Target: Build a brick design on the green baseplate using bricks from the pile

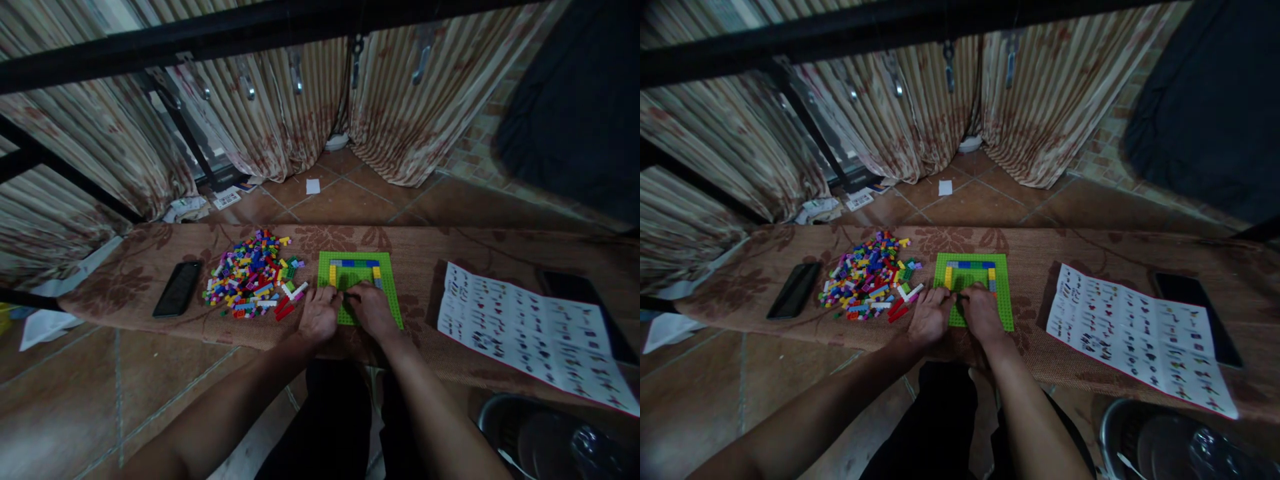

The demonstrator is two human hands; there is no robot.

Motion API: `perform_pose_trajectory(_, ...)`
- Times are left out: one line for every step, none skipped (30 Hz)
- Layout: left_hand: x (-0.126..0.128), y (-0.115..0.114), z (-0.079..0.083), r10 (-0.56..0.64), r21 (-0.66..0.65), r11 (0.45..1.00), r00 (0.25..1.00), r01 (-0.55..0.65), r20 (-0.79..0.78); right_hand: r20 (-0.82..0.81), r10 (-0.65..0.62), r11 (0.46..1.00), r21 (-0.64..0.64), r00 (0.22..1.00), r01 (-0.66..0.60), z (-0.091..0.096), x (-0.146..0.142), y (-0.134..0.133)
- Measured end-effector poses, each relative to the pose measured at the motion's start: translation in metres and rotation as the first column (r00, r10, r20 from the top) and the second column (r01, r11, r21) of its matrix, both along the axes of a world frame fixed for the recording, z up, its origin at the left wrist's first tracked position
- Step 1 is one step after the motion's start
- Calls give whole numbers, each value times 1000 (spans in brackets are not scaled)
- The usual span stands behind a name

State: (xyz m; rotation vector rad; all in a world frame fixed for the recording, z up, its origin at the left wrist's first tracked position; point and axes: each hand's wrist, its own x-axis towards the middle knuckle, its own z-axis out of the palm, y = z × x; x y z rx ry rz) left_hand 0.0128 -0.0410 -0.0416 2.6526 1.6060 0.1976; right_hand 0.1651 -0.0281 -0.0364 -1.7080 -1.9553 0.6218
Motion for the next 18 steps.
perform_pose_trajectory(0, 0, 1, -3, 2, 1000, 1000, 3, -3, 2, 4, 1000, -7, 1000, -4, 0, 0, 0)
perform_pose_trajectory(1, -1, 3, -5, 4, 1000, 1000, 5, -7, 6, 6, 1000, -11, 1000, -6, 0, 0, 0)
perform_pose_trajectory(1, -1, 5, -6, 7, 1000, 1000, 6, -10, 12, 6, 1000, -11, 1000, -6, 0, 0, 0)
perform_pose_trajectory(1, -1, 7, -10, 10, 1000, 1000, 10, -11, 18, 7, 1000, -7, 1000, -7, 0, 0, 0)
perform_pose_trajectory(1, -2, 10, -14, 12, 1000, 1000, 14, -12, 24, 6, 1000, -1, 1000, -6, -1, 0, 0)
perform_pose_trajectory(0, -2, 12, -16, 15, 1000, 1000, 16, -11, 31, 2, 1000, 7, 1000, -2, -2, 0, 0)
perform_pose_trajectory(0, -2, 14, -16, 19, 1000, 1000, 17, -11, 35, 0, 1000, 15, 999, 0, -3, 0, 0)
perform_pose_trajectory(0, -2, 15, -16, 23, 1000, 1000, 16, -11, 37, 2, 1000, 22, 999, -3, -3, 0, 0)
perform_pose_trajectory(-1, -1, 16, -16, 27, 999, 1000, 16, -9, 36, 5, 1000, 29, 999, -6, -4, 0, 0)
perform_pose_trajectory(-1, -1, 17, -17, 32, 999, 1000, 17, -5, 35, 6, 999, 31, 999, -7, -4, 0, 0)
perform_pose_trajectory(-1, 0, 17, -20, 36, 999, 1000, 20, 2, 33, 7, 1000, 30, 999, -8, -3, 0, -1)
perform_pose_trajectory(-2, 0, 17, -26, 39, 999, 1000, 25, 9, 32, 8, 1000, 27, 999, -9, -3, 0, -1)
perform_pose_trajectory(-2, 1, 18, -31, 41, 999, 999, 30, 17, 31, 9, 1000, 23, 999, -9, -2, 0, -1)
perform_pose_trajectory(-2, 1, 18, -35, 43, 998, 999, 34, 23, 32, 8, 1000, 18, 999, -8, -1, 0, -1)
perform_pose_trajectory(-1, 1, 19, -38, 45, 998, 999, 37, 29, 33, 6, 1000, 16, 999, -6, 0, 0, -1)
perform_pose_trajectory(-1, 1, 20, -39, 44, 998, 999, 38, 34, 34, 6, 1000, 15, 999, -7, 0, 0, -2)
perform_pose_trajectory(-1, 1, 21, -38, 42, 998, 998, 37, 40, 35, 6, 1000, 16, 999, -7, 1, 0, -2)
perform_pose_trajectory(-1, 1, 22, -36, 38, 999, 998, 34, 51, 34, 4, 1000, 18, 999, -5, 1, 0, -2)
